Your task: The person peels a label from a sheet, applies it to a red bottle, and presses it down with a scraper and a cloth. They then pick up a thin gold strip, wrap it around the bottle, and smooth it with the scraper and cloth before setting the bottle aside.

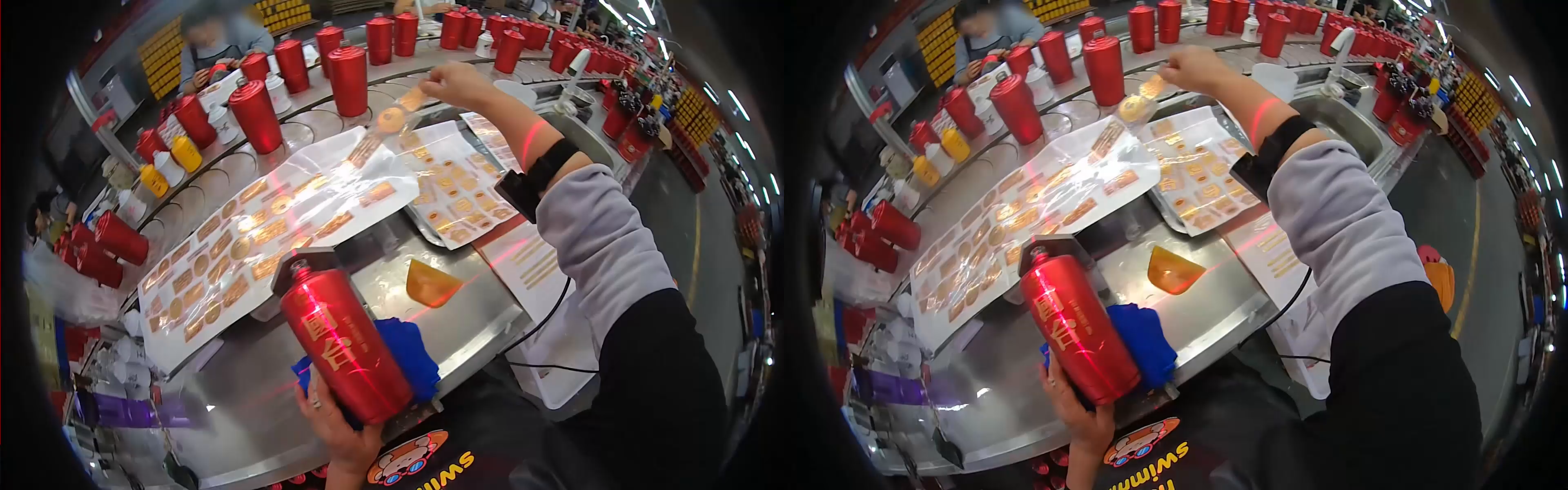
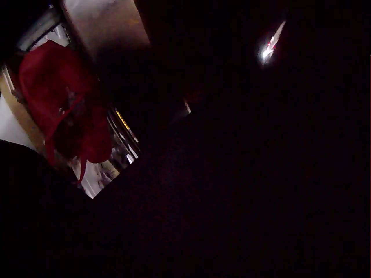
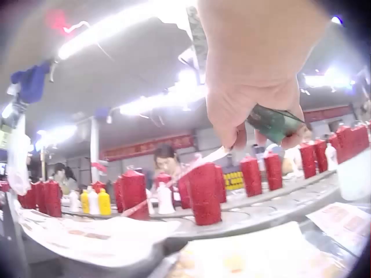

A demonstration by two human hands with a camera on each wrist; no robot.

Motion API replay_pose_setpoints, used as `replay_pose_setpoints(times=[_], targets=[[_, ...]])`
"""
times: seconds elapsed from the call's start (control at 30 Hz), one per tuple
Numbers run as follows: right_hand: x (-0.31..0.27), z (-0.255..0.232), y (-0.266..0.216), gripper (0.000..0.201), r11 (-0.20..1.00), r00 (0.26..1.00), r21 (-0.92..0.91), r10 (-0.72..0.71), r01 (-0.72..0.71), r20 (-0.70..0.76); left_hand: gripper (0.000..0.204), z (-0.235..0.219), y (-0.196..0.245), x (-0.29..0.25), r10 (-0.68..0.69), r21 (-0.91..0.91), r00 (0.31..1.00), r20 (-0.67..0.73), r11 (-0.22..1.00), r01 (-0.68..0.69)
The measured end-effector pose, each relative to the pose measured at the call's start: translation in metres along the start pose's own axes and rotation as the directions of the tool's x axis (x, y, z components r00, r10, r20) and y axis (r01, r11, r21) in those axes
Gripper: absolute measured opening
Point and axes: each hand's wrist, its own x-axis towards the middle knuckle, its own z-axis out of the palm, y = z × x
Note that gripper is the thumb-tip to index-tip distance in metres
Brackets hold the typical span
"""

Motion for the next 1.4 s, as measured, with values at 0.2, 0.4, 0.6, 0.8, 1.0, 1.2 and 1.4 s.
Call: replay_pose_setpoints(times=[0.2,0.4,0.6,0.8,1.0,1.2,1.4], targets=[[-0.053,0.079,0.144,0.034,0.92,0.966,-0.31,0.257,-0.241,0.011,0.083,0.003,-0.004,-0.002,0.012,-0.026,1.0,0.001,1.0,-0.012],[-0.068,0.112,0.15,0.027,0.857,0.958,-0.442,0.287,-0.265,-0.016,0.08,-0.002,-0.002,-0.001,-0.009,0.03,0.999,0.051,1.0,0.007],[-0.035,0.022,0.066,0.02,0.982,0.993,-0.159,-0.089,0.1,0.079,0.086,-0.001,0.001,0.004,-0.007,-0.011,1.0,0.013,1.0,0.007],[-0.065,-0.075,-0.082,0.015,0.895,0.897,0.071,-0.442,0.44,0.017,0.104,-0.017,0.007,0.017,-0.095,-0.437,0.995,0.003,0.895,0.087],[-0.1,-0.134,-0.213,0.011,0.655,0.702,0.366,-0.713,0.661,0.007,0.084,-0.077,0.001,0.09,-0.154,-0.594,0.986,-0.057,0.8,0.09],[-0.146,-0.136,-0.25,0.013,0.551,0.769,0.615,-0.622,0.564,-0.148,0.051,-0.106,0.01,0.121,0.008,-0.851,0.929,0.371,0.402,0.337],[-0.227,-0.067,-0.205,0.011,0.599,0.946,0.783,-0.32,0.166,0.044,0.013,-0.089,0.003,0.073,-0.075,-0.639,0.773,0.63,0.516,0.571]])
